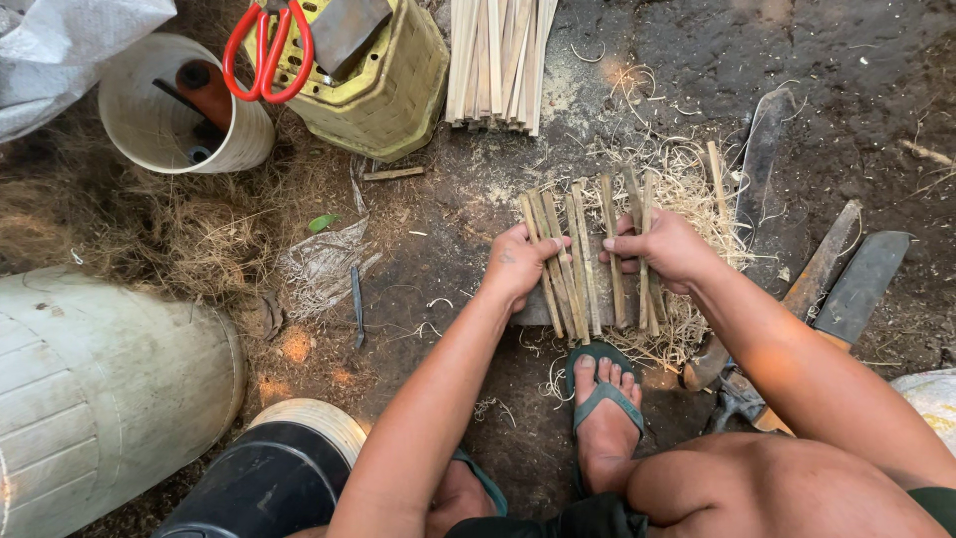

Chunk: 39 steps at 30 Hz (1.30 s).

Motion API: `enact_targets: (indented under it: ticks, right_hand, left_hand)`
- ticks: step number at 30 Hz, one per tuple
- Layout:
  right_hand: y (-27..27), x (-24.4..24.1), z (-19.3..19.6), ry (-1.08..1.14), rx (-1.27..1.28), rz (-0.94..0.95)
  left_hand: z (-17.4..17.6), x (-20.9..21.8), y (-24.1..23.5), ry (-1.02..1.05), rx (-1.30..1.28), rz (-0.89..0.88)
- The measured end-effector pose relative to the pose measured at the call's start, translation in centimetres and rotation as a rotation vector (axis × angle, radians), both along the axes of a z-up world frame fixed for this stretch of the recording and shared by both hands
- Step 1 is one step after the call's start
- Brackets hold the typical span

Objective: The person sharpens small wooden sticks one by one using a knife on a metal block, then gathers and stacks the finished sticks. The person also picks up and organizes additional sticks from the surrounding area.

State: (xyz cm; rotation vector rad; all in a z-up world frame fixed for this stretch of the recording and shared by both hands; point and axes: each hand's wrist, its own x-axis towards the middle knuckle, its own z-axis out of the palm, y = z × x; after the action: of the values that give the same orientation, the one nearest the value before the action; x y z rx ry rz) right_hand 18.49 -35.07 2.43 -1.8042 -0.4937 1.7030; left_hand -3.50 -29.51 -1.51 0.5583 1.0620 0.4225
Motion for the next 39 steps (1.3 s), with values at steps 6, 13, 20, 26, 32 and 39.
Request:
enact_targets:
  ticks: [6,13,20,26,32,39]
  right_hand:
    - [-0.1,-0.1,0.1,0.031,-0.023,-0.01]
    - [0.1,-0.6,0.4,0.013,-0.073,0.013]
    - [0.0,-1.3,0.1,0.093,-0.039,-0.001]
    - [0.0,-2.2,-0.3,0.107,-0.018,-0.007]
    - [-0.3,-1.8,0.3,0.334,-0.049,-0.077]
    - [-0.1,-1.0,2.0,0.545,-0.044,-0.066]
  left_hand:
    - [0.4,0.0,0.2,-0.026,-0.049,0.025]
    - [1.2,-0.1,0.4,0.005,-0.034,-0.008]
    - [1.7,0.2,0.3,-0.023,0.012,-0.063]
    - [1.8,0.7,0.2,-0.014,0.09,-0.147]
    - [1.6,0.2,0.1,0.012,0.062,-0.096]
    - [3.6,0.3,0.8,0.129,0.006,-0.18]
